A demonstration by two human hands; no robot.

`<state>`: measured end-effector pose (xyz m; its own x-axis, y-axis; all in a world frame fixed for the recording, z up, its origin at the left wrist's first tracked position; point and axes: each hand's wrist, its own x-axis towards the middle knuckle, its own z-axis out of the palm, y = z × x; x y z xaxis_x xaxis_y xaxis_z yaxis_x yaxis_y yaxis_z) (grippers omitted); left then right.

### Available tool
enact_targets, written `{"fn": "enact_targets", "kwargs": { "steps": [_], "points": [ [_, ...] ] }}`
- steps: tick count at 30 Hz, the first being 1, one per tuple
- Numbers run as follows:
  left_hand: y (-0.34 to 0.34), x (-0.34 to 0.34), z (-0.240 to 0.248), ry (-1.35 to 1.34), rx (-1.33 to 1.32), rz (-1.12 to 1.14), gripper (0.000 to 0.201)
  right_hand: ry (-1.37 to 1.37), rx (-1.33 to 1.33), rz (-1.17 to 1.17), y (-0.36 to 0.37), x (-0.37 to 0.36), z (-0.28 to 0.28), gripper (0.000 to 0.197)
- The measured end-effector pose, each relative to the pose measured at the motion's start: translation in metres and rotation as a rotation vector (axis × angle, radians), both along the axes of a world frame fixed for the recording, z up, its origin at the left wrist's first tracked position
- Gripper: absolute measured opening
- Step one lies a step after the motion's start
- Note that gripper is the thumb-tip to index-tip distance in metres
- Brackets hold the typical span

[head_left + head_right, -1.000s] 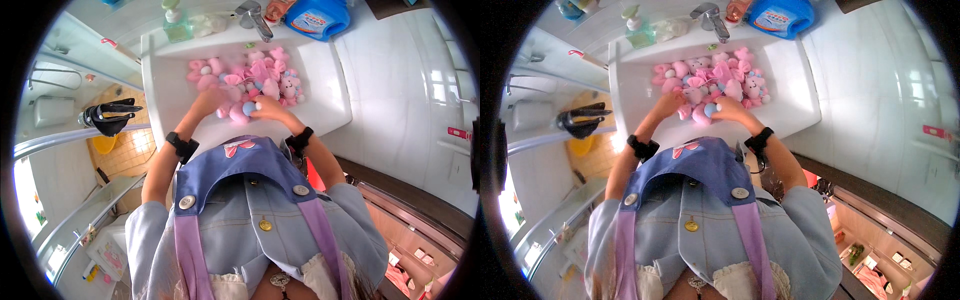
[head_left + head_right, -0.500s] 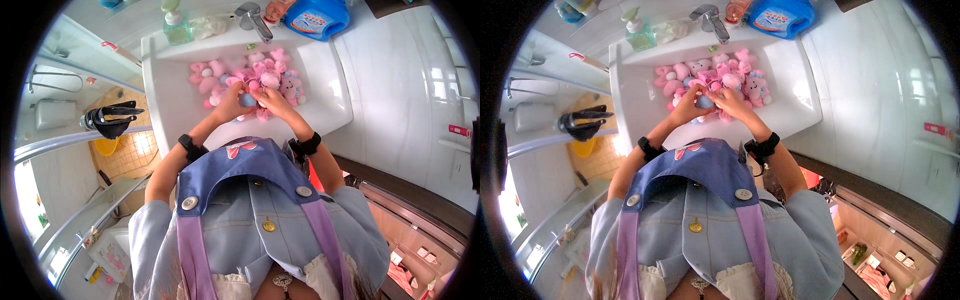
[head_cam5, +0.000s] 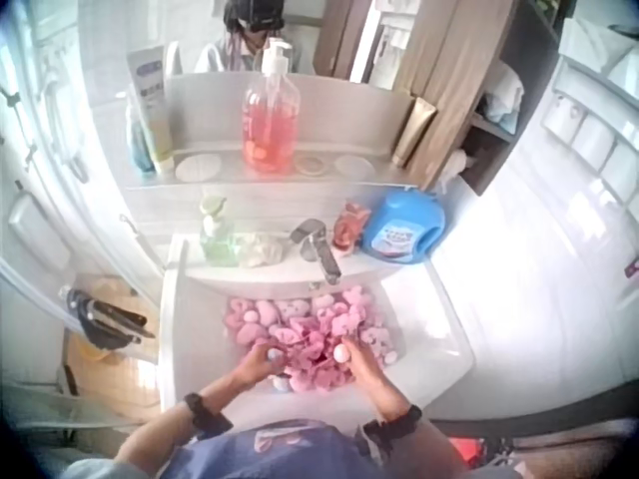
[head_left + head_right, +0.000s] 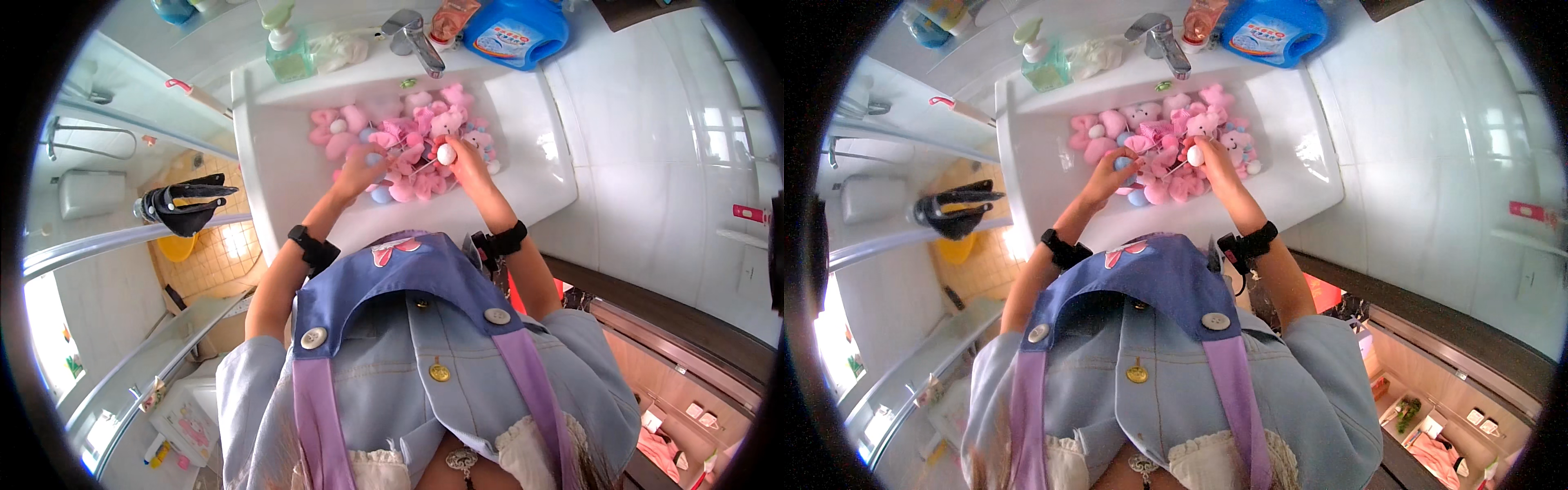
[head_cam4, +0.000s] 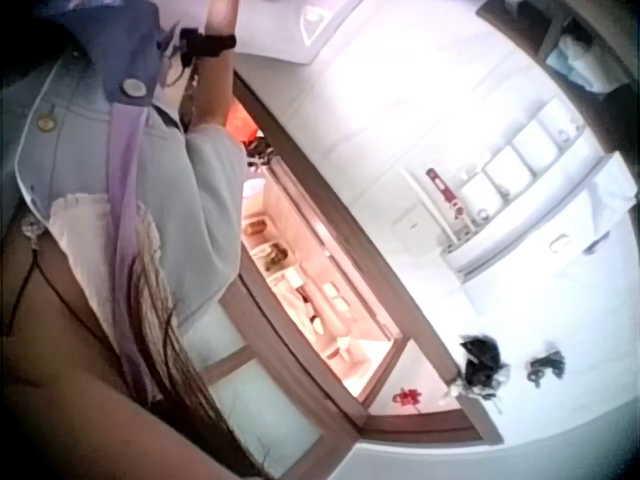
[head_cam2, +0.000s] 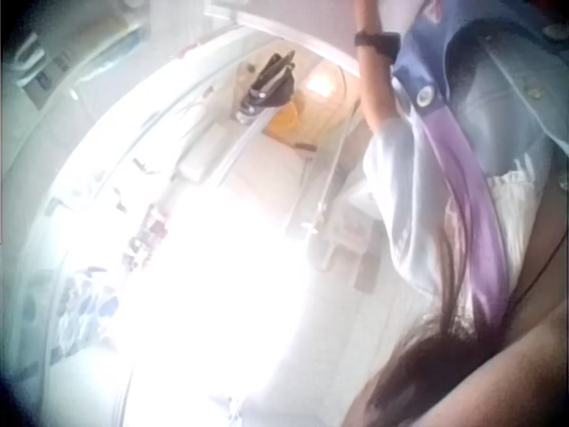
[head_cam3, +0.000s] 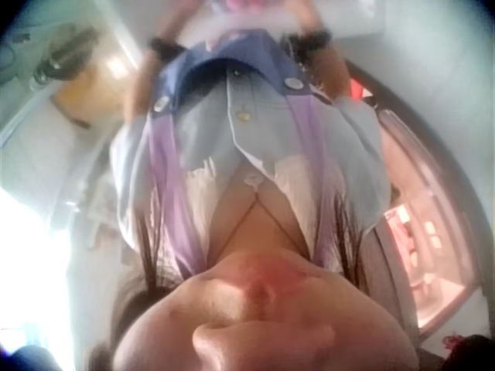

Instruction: The person washes a collection of soft plush toys in a bathroom sink. The person places the toys into the basin, applies liquid detergent from a blue bottle, and scrubs the toys together with water by hand before rinsing them.

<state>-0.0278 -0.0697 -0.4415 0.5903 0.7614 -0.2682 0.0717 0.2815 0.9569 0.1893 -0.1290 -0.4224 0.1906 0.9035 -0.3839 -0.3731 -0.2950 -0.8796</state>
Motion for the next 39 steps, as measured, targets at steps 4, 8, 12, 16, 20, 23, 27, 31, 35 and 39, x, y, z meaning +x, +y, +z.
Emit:
{"fn": "enact_targets", "kwargs": {
  "steps": [4,8,12,16,20,23,27,31,35,39],
  "points": [
    [0.005,0.003,-0.004,-0.056,-0.272,0.091,0.026,0.082,0.021,0.022,-0.004,-0.001,-0.005,0.025],
    [0.004,0.016,-0.001,0.152,-0.377,0.152,0.036,0.113,0.008,0.041,-0.006,-0.006,-0.001,0.025],
    [0.002,0.024,-0.017,0.062,-0.448,0.204,0.039,0.123,0.065,0.076,-0.005,-0.008,-0.005,0.024],
    [0.006,0.023,-0.031,0.05,-0.422,0.125,0.036,0.212,0.121,0.11,-0.005,-0.025,0.015,0.024],
    [0.007,0.029,-0.024,0.172,-0.225,-0.137,0.032,0.02,0.019,0.253,-0.008,-0.024,0.026,0.037],
    [0.008,0.035,-0.02,0.09,-0.235,-0.114,0.037,0.029,0.097,0.277,-0.008,-0.023,0.038,0.035],
    [0.004,0.042,-0.005,-0.304,-0.303,-0.318,0.047,-0.187,0.268,0.17,-0.003,-0.019,0.034,0.027],
    [0.001,0.046,0.02,-0.297,-0.255,-0.424,0.055,-1.104,0.395,0.193,0.001,-0.002,0.012,0.038],
    [0.005,0.05,-0.006,-0.154,-0.112,-0.368,0.058,-0.789,0.205,0.379,0.0,0.016,-0.013,0.047],
    [0.0,0.045,-0.048,0.222,0.364,-0.485,0.051,-0.998,0.292,0.441,-0.01,0.015,-0.015,0.054]
  ]
}}
